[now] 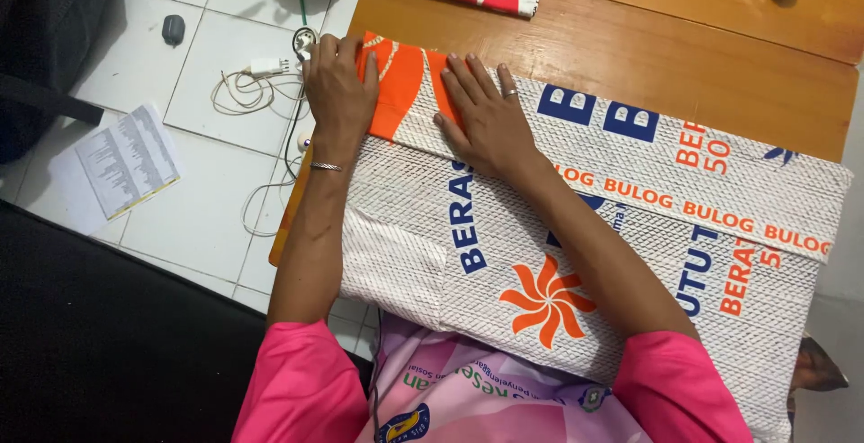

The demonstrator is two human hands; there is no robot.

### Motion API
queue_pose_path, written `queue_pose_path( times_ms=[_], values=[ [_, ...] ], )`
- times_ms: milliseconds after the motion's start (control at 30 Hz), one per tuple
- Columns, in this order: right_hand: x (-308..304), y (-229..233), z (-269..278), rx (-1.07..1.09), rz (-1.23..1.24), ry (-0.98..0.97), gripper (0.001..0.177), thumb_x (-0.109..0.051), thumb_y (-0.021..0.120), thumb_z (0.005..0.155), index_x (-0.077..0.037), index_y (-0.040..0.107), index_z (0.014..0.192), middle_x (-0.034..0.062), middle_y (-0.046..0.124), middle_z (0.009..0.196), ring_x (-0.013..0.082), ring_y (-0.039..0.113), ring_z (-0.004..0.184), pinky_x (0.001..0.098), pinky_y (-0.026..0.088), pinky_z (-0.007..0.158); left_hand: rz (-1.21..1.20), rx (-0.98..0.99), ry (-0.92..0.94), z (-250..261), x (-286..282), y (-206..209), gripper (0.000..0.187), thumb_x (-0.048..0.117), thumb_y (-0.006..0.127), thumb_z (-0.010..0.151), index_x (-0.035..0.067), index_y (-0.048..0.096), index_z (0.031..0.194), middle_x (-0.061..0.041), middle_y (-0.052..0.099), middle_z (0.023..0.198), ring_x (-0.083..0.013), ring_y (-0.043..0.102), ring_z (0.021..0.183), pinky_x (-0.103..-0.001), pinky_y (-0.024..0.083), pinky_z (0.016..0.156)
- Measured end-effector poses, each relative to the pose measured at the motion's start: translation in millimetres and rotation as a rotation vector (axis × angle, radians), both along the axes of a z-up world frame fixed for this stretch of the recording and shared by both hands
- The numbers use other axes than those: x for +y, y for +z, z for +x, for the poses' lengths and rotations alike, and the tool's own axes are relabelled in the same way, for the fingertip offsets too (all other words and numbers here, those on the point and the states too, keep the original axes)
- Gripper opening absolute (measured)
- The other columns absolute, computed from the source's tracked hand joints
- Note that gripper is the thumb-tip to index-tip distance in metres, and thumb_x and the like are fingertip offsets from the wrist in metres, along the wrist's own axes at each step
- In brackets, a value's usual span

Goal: Folding a large plastic fertilizer or rice bag on a wooden table.

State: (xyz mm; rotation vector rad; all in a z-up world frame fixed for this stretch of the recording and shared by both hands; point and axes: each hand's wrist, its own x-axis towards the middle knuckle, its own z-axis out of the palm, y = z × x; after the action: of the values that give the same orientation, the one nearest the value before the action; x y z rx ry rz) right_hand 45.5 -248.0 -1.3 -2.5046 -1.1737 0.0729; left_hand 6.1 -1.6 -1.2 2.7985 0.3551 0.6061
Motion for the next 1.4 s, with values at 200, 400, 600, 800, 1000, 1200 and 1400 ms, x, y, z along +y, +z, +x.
queue_pose_path(
  times_ms=[200,400,600,800,1000,1200,1400],
  values=[
    [0.8,0.8,0.7,-0.005,0.01,0.001,0.068,-0.046,0.043,0.107,-0.001,0.038,0.158,0.0144,0.029,0.169,0.0309,0.021,0.157,0.0557,0.01,0.126,0.061,0.068,0.037,0.7,-16.3,7.9,0.032,0.028,0.069,0.099,-0.002,0.064,0.108,-0.018,0.061,0.101,-0.0327,0.062,0.096,-0.047,0.049,0.084],
    [0.0,-0.1,-0.6,0.002,0.009,0.003,0.068,-0.046,0.044,0.107,-0.002,0.039,0.158,0.0144,0.029,0.169,0.031,0.022,0.157,0.0557,0.011,0.125,-0.028,0.023,0.016,2.7,-11.2,3.5,0.023,0.022,0.062,0.107,-0.001,0.061,0.107,-0.019,0.065,0.094,-0.036,0.064,0.093,-0.049,0.051,0.083],
    [-0.3,0.1,-2.2,0.005,0.01,0.0,0.068,-0.046,0.044,0.107,-0.002,0.038,0.158,0.0138,0.029,0.169,0.0307,0.022,0.157,0.0558,0.011,0.126,-0.241,0.151,0.03,1.6,-6.1,16.6,0.032,0.033,0.066,0.103,0.001,0.067,0.098,-0.022,0.071,0.08,-0.0409,0.07,0.076,-0.052,0.054,0.069],
    [0.6,0.7,-0.1,0.004,0.001,-0.006,0.068,-0.047,0.043,0.106,-0.003,0.038,0.158,0.0135,0.029,0.168,0.0306,0.022,0.156,0.0556,0.011,0.125,-0.568,0.132,-0.013,4.7,-2.2,15.0,0.031,0.031,0.064,0.103,0.0,0.065,0.098,-0.017,0.074,0.086,-0.0279,0.074,0.079,-0.043,0.056,0.071],
    [0.4,1.5,-0.5,0.01,0.007,-0.002,0.068,-0.047,0.043,0.107,-0.003,0.038,0.158,0.0136,0.029,0.168,0.031,0.022,0.157,0.0557,0.011,0.125,-1.105,0.037,-0.118,17.4,13.8,-24.3,0.024,0.022,0.063,0.105,0.001,0.059,0.114,-0.006,0.074,0.099,-0.0116,0.069,0.089,-0.028,0.057,0.082],
    [0.1,1.6,-0.1,0.007,0.021,-0.004,0.068,-0.047,0.044,0.106,-0.003,0.039,0.158,0.0141,0.03,0.168,0.0313,0.023,0.156,0.056,0.012,0.125,-1.462,-0.009,-0.211,24.5,22.7,-35.4,0.024,0.012,0.063,0.103,0.0,0.053,0.122,-0.004,0.073,0.111,-0.0075,0.07,0.097,-0.022,0.058,0.088],
    [0.6,-0.4,0.2,0.005,0.019,-0.007,0.068,-0.048,0.044,0.106,-0.004,0.038,0.158,0.0138,0.031,0.168,0.0313,0.023,0.156,0.056,0.012,0.125,-1.189,0.174,-0.156,8.5,6.5,9.8,0.034,0.022,0.073,0.099,-0.002,0.067,0.122,-0.006,0.077,0.107,-0.0079,0.07,0.091,-0.023,0.058,0.082]
  ],
)
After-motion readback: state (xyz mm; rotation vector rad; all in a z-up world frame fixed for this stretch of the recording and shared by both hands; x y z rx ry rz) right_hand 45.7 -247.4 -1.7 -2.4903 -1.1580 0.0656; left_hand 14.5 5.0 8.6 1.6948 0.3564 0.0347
